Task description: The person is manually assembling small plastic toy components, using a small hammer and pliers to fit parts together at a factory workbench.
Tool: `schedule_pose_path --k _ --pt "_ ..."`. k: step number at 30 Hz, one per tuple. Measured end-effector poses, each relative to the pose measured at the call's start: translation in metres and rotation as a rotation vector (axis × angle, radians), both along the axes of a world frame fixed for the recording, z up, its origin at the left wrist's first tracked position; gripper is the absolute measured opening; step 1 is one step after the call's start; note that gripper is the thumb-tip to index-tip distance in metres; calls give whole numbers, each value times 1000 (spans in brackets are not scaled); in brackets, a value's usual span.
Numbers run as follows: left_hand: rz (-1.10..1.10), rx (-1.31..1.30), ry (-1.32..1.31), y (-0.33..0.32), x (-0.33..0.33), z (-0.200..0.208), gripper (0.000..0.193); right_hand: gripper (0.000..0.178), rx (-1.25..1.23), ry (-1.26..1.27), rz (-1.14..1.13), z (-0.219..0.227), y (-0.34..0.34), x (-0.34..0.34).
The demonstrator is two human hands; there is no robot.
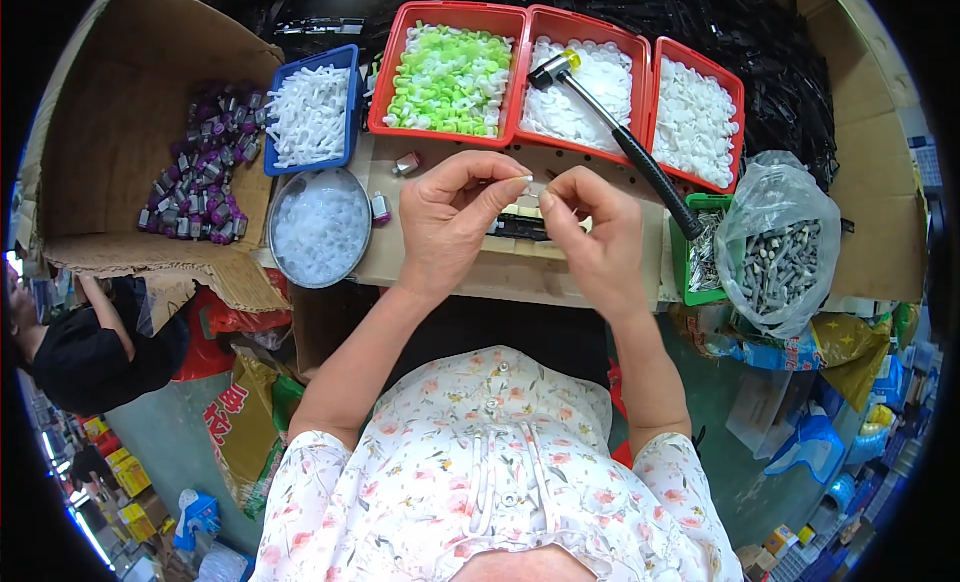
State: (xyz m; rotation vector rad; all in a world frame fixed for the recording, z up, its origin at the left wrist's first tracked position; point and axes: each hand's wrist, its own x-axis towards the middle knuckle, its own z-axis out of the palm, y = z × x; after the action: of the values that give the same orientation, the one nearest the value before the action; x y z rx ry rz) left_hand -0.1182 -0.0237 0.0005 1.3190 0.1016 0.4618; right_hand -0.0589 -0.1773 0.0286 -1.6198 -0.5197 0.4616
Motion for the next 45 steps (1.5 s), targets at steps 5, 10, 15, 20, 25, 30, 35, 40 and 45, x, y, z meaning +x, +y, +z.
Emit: schedule_pose_path --k 5,10,15,20,25,30,35,40,45 --pt "120 -302 33 -18 0 -5 11 14 -130 -895 -227 -11 13 -6" --pt "158 -375 47 -28 2 -8 11 17 -251 -1157 -304 -11 15 -8" --pt "114 -373 88 -18 0 -15 11 12 -205 -915 -154 -16 10 -1" --pt "0 -403 87 -8 -5 -18 12 13 -53 -455 -85 -5 -2 1" --pt "-82 -360 68 -4 -11 -22 11 16 -37 -512 -49 -7 -1 3" --pt "-152 -325 82 -1 -17 -24 9 11 33 -317 -4 -14 -6 3" --pt "-137 -326 93 -4 -21 -27 14 9 -16 -439 -2 -17 -7 1" --pt "-143 -274 75 -8 -27 -21 26 7 -41 -482 -36 -17 -6 -5" --pt "-166 -108 159 -2 -34 -20 31 12 -13 -607 16 -24 -3 -7"
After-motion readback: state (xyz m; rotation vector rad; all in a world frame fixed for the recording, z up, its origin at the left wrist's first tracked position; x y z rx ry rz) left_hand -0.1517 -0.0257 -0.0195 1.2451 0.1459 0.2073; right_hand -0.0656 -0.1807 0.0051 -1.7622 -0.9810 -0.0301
